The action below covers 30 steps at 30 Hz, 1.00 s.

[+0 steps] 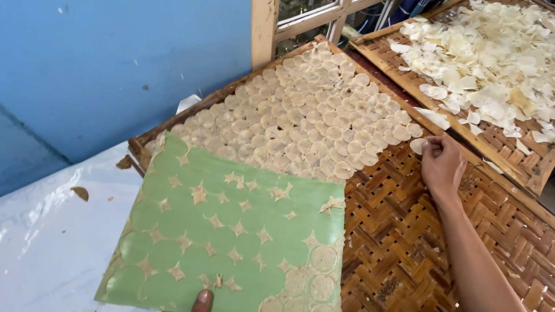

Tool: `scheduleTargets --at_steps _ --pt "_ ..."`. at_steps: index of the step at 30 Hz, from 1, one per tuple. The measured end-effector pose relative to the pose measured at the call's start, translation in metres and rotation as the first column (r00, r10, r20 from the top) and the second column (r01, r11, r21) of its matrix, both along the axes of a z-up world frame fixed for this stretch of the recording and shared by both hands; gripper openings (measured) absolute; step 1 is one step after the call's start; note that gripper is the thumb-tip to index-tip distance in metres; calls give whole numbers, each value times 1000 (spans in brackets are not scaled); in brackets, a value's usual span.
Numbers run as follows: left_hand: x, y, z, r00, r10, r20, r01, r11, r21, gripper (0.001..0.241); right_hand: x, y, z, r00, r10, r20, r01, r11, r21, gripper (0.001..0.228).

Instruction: Transferring small rounds of dough from a patterned stencil sheet to woven drying trays.

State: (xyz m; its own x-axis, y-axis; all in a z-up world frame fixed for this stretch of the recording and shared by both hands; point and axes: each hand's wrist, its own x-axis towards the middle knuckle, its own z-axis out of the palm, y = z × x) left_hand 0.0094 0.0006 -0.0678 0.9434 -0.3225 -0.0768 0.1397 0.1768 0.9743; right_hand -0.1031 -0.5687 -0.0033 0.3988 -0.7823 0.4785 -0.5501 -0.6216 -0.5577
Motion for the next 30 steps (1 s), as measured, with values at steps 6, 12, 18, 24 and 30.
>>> scheduleTargets --at_steps 6,12,18,24,30 --pt "8 3 -33 999 0 52 6 995 -104 42 5 -35 -12 991 -117 58 115 993 38 14" --pt "7 6 -24 998 -37 48 40 997 -66 42 5 -61 -37 979 -201 -26 197 975 -104 5" --pt "-1 -3 24 1000 -16 23 14 998 56 30 -2 -76 -44 992 -122 19 123 978 -166 10" --pt "-13 0 83 995 -99 4 97 982 163 24 -14 -4 1 997 2 82 -5 999 37 28" --pt "-12 -1 84 992 -126 23 122 984 132 22 -25 197 78 931 359 -60 -359 933 6 21"
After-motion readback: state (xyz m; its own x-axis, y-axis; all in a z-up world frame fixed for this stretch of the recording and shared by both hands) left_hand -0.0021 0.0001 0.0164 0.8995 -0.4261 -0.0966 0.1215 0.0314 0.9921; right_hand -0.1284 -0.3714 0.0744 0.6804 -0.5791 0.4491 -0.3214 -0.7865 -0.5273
